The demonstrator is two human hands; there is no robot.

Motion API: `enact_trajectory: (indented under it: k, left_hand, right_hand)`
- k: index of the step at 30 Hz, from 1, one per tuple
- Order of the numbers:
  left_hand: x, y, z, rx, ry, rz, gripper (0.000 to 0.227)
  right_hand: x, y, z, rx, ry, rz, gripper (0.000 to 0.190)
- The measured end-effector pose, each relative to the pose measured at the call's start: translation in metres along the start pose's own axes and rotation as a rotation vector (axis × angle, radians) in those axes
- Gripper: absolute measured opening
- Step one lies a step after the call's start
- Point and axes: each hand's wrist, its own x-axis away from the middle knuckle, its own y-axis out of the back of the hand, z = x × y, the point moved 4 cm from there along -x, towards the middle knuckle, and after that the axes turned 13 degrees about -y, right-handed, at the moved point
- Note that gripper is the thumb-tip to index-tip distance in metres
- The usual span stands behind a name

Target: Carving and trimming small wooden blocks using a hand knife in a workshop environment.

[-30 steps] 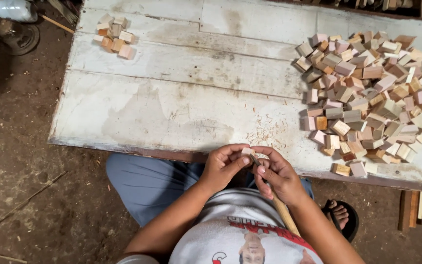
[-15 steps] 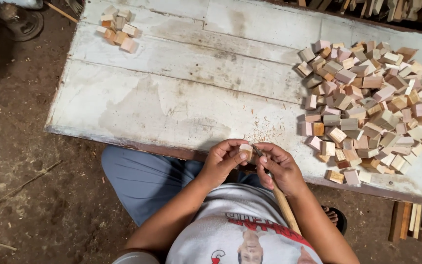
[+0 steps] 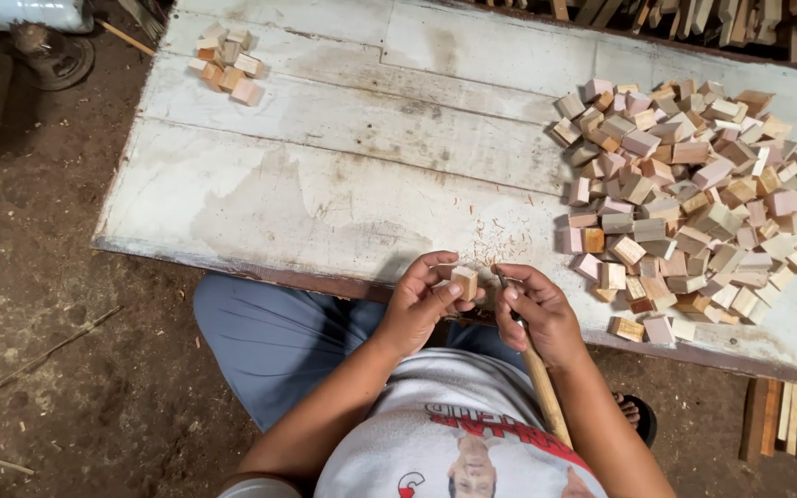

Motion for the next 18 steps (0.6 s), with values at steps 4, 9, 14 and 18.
enact_trajectory:
  k: [4,9,14,18]
  left_hand:
    - [-0.006,0.024,0.035,-0.013,0.036,-0.035,0.036]
    - [-0.016,0.001,0.008,-0.108,-0.027,-0.005,0.041]
    - [-0.023,0.004,0.008,-0.291,-0.083,0.054,0.044]
    - [-0.020,0.002,0.003,-0.233,-0.083,0.044,0.040]
  right_hand:
    - [0.002,-0.003,-0.008,-0.038,-0.015,-0.011,0.034]
    - [-0.001,-0.020,0.005,-0.069,-0.031,0.105,0.046]
    - [-0.005,-0.027,0.010,0.034,-0.006,0.135,0.053]
    - [-0.004,-0.038,0.008,0.093,-0.021,0.112,0.052]
